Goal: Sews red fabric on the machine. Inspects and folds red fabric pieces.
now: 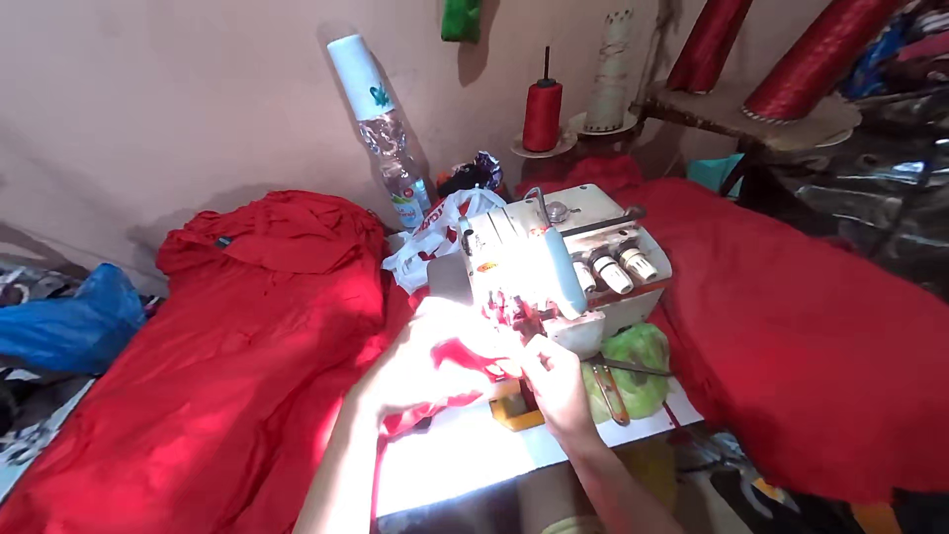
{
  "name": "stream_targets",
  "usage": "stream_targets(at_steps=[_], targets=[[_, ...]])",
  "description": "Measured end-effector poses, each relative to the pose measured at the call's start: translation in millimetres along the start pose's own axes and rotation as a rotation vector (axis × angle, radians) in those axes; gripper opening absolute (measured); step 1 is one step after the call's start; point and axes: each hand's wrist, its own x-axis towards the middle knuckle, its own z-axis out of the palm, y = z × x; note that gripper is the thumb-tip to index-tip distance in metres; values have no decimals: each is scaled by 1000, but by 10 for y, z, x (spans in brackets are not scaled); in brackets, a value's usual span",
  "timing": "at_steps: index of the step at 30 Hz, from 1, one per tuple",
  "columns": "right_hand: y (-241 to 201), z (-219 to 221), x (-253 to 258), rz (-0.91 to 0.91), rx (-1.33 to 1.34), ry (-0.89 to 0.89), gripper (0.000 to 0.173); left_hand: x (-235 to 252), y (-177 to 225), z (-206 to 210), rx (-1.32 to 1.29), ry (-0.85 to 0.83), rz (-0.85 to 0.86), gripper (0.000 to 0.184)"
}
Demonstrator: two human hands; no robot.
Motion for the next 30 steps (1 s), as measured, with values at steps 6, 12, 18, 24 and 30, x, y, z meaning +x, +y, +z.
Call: stream_targets(at_steps=[6,12,18,24,30], targets=[[135,52,-54,-698,-464,236,22,141,212,-115,-59,-25,-8,21],[-258,118,226,-783,-441,-51,18,203,304,-168,69,-104,-6,25],[-728,-209,420,-288,-212,-666,21,72,197,-221,202,73,25,15],[-785,-269,356,-213,-298,-497,16,41,149,-149,316,-288,70,27],[-724,-226,231,-153,11,-336,58,306,320,-239,287,-565,-14,23]])
